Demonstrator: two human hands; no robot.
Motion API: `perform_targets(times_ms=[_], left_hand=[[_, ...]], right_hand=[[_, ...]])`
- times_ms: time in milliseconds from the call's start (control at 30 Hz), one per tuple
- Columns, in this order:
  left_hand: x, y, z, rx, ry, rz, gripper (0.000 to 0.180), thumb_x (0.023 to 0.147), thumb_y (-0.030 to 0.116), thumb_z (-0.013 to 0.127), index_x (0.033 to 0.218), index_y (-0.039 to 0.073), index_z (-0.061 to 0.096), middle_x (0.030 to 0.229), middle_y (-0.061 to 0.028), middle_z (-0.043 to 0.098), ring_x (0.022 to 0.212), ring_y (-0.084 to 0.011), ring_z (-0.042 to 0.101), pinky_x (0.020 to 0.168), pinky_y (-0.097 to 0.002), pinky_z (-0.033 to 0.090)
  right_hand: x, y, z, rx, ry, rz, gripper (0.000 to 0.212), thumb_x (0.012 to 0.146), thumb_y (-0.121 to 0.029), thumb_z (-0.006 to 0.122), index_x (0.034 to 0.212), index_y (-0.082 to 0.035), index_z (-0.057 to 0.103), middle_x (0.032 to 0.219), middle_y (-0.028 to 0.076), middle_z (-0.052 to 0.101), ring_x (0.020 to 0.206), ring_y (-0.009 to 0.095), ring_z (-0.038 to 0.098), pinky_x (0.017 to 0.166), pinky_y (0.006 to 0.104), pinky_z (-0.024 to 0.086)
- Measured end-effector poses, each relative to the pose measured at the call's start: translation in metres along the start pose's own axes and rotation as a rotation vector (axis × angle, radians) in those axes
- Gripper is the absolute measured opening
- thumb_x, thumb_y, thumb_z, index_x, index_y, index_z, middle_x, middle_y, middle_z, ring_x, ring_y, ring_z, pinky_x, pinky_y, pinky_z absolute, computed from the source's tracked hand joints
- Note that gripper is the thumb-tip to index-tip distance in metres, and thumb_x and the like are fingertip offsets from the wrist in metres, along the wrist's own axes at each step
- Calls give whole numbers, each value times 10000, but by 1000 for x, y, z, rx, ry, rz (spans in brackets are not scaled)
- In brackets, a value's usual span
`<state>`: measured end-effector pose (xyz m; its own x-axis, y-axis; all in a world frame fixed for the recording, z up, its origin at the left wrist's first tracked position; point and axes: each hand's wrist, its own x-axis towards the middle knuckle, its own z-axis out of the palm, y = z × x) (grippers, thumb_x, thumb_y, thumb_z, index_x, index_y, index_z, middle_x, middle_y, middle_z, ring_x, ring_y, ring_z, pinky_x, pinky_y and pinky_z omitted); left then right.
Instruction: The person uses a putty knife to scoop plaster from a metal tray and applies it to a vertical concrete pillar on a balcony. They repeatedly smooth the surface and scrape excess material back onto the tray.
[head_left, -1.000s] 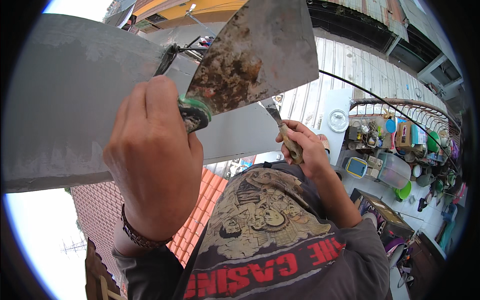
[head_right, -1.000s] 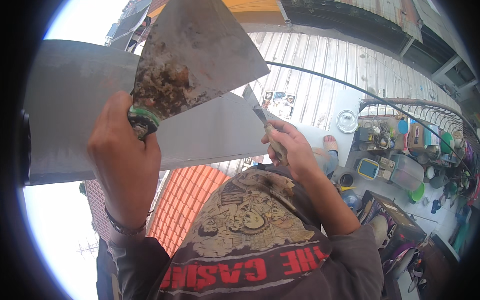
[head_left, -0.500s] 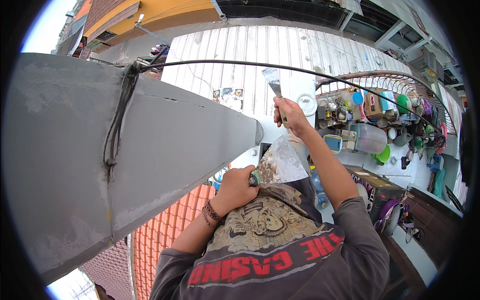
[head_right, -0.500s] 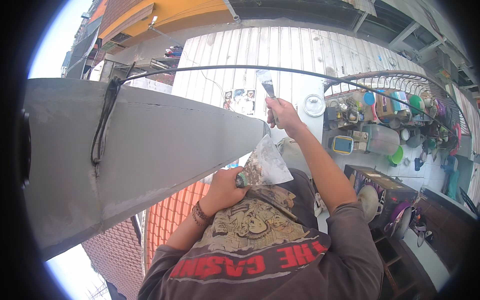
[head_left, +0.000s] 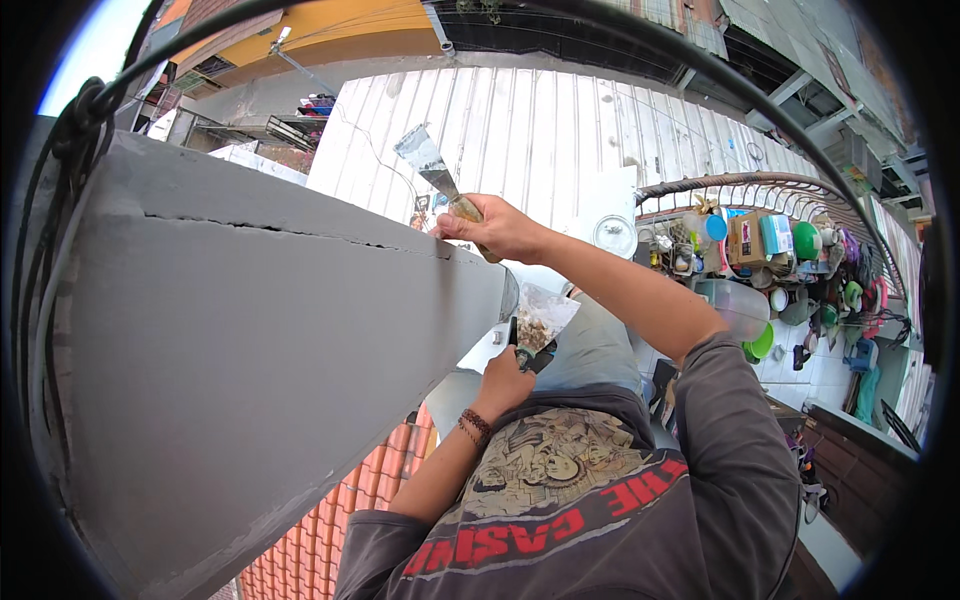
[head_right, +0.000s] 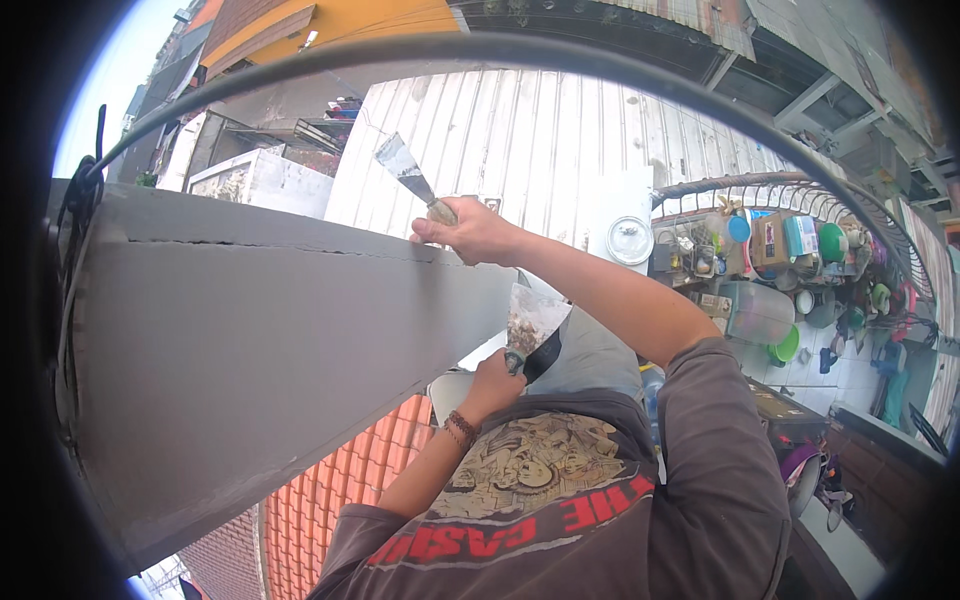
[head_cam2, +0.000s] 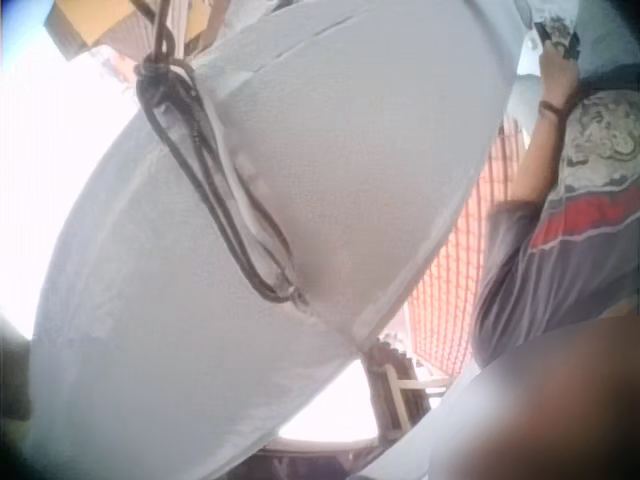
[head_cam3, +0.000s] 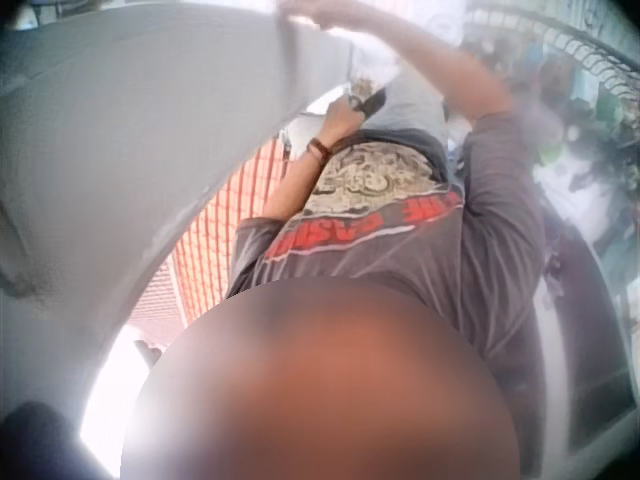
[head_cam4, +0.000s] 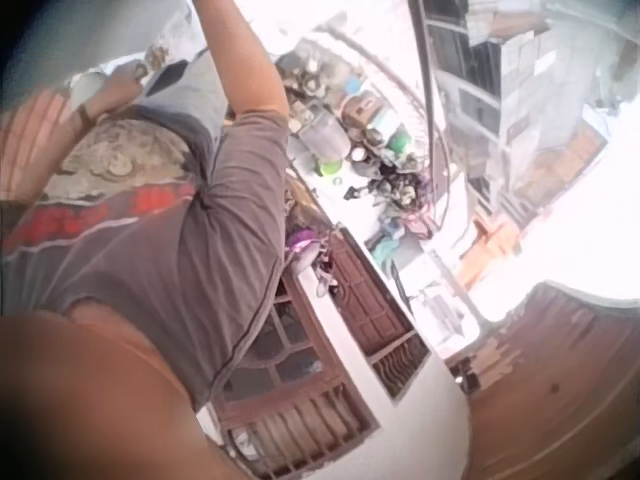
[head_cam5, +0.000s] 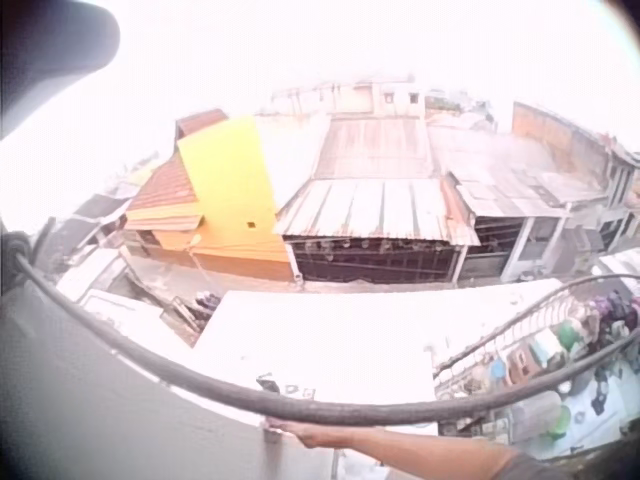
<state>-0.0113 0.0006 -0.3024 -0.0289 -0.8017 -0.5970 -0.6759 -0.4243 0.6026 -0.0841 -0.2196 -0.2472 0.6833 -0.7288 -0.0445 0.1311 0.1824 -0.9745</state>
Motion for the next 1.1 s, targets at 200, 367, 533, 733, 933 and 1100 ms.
perform_targets(times_ms=[200, 367, 533, 733, 933, 1100], left_hand=[[67, -41, 63, 20, 256, 256, 417, 785, 199, 678, 1068, -87, 566, 902, -295, 666, 888, -464, 647, 801, -498, 525], [128, -38, 50, -223, 127, 116, 367, 788, 217, 664, 998, -68, 566, 803, -297, 656, 751, -453, 659, 714, -497, 544], [187, -50, 69, -338, 250, 192, 281, 828, 144, 649, 990, -58, 540, 702, -126, 653, 545, -202, 675, 482, -344, 570], [228, -83, 117, -509, 327, 248, 275, 801, 212, 670, 928, -11, 572, 629, -153, 661, 535, -278, 681, 548, -393, 559], [266, -113, 137, -491, 363, 115, 354, 812, 231, 658, 1074, 6, 579, 744, -171, 686, 692, -323, 689, 670, -425, 550], [309, -126, 164, -550, 548, 119, 286, 811, 135, 615, 1081, 43, 601, 726, -182, 674, 637, -314, 677, 605, -428, 541]], right_hand=[[-8, 19, 2, 43, -38, -110, 539, 962, -514, 577, 1132, -2, 587, 993, 56, 673, 795, 88, 596, 626, 247, 489], [3, 29, 1, 113, -20, -194, 450, 974, -485, 575, 1034, -39, 576, 922, 16, 621, 798, 64, 547, 720, 237, 455], [15, 54, 1, 196, -1, -376, 430, 967, -468, 596, 1039, -46, 560, 906, 22, 608, 780, 59, 539, 657, 213, 444], [19, 57, -8, 242, -60, -420, 395, 983, -438, 573, 1056, -51, 531, 983, 55, 616, 868, 103, 612, 631, 236, 475], [26, 60, -14, 215, -219, -530, 360, 1022, -373, 494, 1081, -22, 550, 1107, 189, 663, 1041, 245, 668, 925, 436, 548], [33, 62, -19, 234, -268, -579, 262, 1017, -338, 518, 1043, -79, 549, 1114, 189, 669, 1056, 271, 668, 945, 457, 529]])
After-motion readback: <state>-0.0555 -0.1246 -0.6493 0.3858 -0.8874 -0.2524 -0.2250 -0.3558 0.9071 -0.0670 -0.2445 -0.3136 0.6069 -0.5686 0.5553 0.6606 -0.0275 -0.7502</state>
